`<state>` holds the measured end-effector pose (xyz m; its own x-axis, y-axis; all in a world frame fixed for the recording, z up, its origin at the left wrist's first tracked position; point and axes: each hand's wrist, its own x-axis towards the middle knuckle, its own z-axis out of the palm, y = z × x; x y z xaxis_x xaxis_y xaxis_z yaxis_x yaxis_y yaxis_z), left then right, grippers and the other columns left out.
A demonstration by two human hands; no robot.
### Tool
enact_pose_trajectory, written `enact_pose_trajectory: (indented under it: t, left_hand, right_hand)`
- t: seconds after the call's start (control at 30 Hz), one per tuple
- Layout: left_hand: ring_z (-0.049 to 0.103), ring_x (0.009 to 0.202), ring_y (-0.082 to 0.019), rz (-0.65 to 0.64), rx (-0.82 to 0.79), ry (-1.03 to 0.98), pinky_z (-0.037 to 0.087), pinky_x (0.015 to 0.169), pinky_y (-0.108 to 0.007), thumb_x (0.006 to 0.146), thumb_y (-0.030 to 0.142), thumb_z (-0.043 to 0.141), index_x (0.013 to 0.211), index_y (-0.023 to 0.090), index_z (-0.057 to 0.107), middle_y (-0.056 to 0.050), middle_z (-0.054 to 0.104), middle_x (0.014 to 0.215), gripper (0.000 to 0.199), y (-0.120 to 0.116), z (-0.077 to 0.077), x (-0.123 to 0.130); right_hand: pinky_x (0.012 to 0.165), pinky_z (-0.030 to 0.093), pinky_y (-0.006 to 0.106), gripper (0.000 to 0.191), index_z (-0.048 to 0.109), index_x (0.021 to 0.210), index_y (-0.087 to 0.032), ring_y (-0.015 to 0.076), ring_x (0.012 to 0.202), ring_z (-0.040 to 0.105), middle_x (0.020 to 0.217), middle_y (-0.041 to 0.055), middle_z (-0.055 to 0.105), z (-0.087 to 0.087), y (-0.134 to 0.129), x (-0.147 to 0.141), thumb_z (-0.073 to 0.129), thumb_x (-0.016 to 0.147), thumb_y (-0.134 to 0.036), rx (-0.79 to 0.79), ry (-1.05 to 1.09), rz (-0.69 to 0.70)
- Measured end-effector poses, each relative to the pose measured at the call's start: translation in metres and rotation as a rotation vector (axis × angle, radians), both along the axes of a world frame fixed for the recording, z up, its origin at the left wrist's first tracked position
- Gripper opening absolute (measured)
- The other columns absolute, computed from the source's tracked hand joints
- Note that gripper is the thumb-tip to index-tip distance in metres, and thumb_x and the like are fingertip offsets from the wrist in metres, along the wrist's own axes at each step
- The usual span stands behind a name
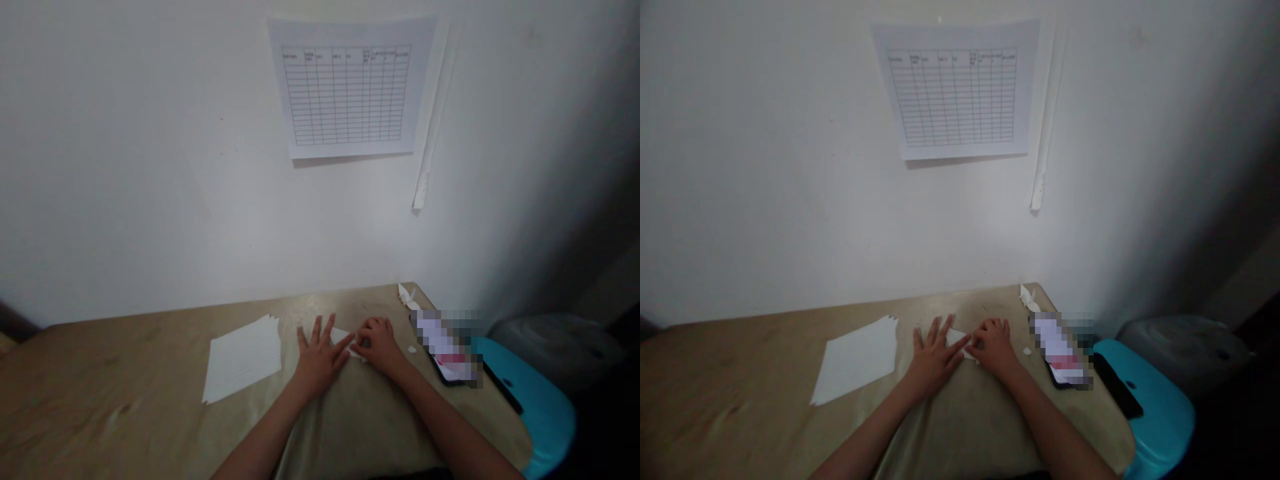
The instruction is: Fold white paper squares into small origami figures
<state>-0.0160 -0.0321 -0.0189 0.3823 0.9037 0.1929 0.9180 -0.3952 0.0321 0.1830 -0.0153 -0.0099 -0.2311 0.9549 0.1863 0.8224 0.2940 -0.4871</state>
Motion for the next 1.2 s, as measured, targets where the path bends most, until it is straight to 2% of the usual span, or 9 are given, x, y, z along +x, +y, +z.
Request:
enact_pose_trajectory:
  t: [0.2, 0.43, 0.6, 0.77, 0.93, 1.2]
  left_hand:
    - [0.010, 0.151, -0.040, 0.025, -0.047, -0.052, 0.000, 0.108, -0.079, 0.097, 0.058, 0.038, 0.140, 0.061, 0.035, 0.003, 0.010, 0.167, 0.043, 0.002, -0.007, 0.000]
    - [0.009, 0.152, -0.039, 0.061, -0.090, -0.055, -0.001, 0.108, -0.079, 0.096, 0.061, 0.037, 0.141, 0.059, 0.034, 0.004, 0.009, 0.167, 0.045, 0.000, 0.000, 0.002]
    - [0.007, 0.151, -0.041, 0.108, -0.148, -0.081, -0.001, 0.108, -0.079, 0.091, 0.067, 0.043, 0.142, 0.057, 0.037, 0.003, 0.012, 0.166, 0.052, 0.002, 0.006, 0.001]
    - [0.006, 0.151, -0.042, 0.130, -0.160, -0.080, -0.001, 0.109, -0.078, 0.088, 0.071, 0.044, 0.142, 0.056, 0.038, 0.003, 0.011, 0.166, 0.056, 0.006, 0.005, -0.002]
    - [0.005, 0.150, -0.045, 0.201, -0.182, -0.061, -0.001, 0.107, -0.080, 0.077, 0.082, 0.046, 0.144, 0.052, 0.036, -0.002, 0.009, 0.167, 0.074, 0.013, 0.003, -0.012]
    - [0.006, 0.151, -0.043, 0.272, -0.231, -0.051, 0.002, 0.105, -0.080, 0.081, 0.084, 0.036, 0.146, 0.053, 0.032, -0.006, 0.005, 0.166, 0.072, 0.023, 0.010, -0.026]
  right_hand:
    - [0.112, 0.018, 0.048, 0.018, 0.071, 0.077, -0.025, 0.0243, 0.114, 0.047, 0.103, 0.0026, 0.063, 0.001, 0.000, 0.001, 0.074, 0.079, -0.043, -0.002, 0.007, 0.001]
    - [0.111, 0.018, 0.048, 0.018, 0.070, 0.076, -0.025, 0.0242, 0.115, 0.046, 0.103, 0.0025, 0.062, 0.006, -0.001, 0.000, 0.074, 0.079, -0.042, -0.024, 0.004, -0.008]
    - [0.112, 0.015, 0.049, 0.018, 0.070, 0.077, -0.025, 0.0238, 0.116, 0.046, 0.105, 0.0019, 0.062, 0.005, -0.001, 0.001, 0.073, 0.080, -0.043, -0.025, 0.008, 0.000]
    - [0.112, 0.014, 0.050, 0.020, 0.070, 0.077, -0.025, 0.0239, 0.115, 0.046, 0.105, 0.0023, 0.062, 0.001, 0.001, 0.002, 0.072, 0.081, -0.044, -0.034, -0.004, 0.000]
    - [0.111, 0.018, 0.048, 0.021, 0.070, 0.079, -0.025, 0.0246, 0.116, 0.046, 0.106, 0.0026, 0.063, -0.002, 0.001, 0.003, 0.073, 0.081, -0.045, -0.015, -0.023, 0.008]
    - [0.111, 0.016, 0.048, 0.019, 0.070, 0.077, -0.024, 0.0242, 0.116, 0.046, 0.103, 0.0021, 0.062, -0.005, 0.002, 0.004, 0.074, 0.080, -0.043, -0.022, 0.003, 0.005]
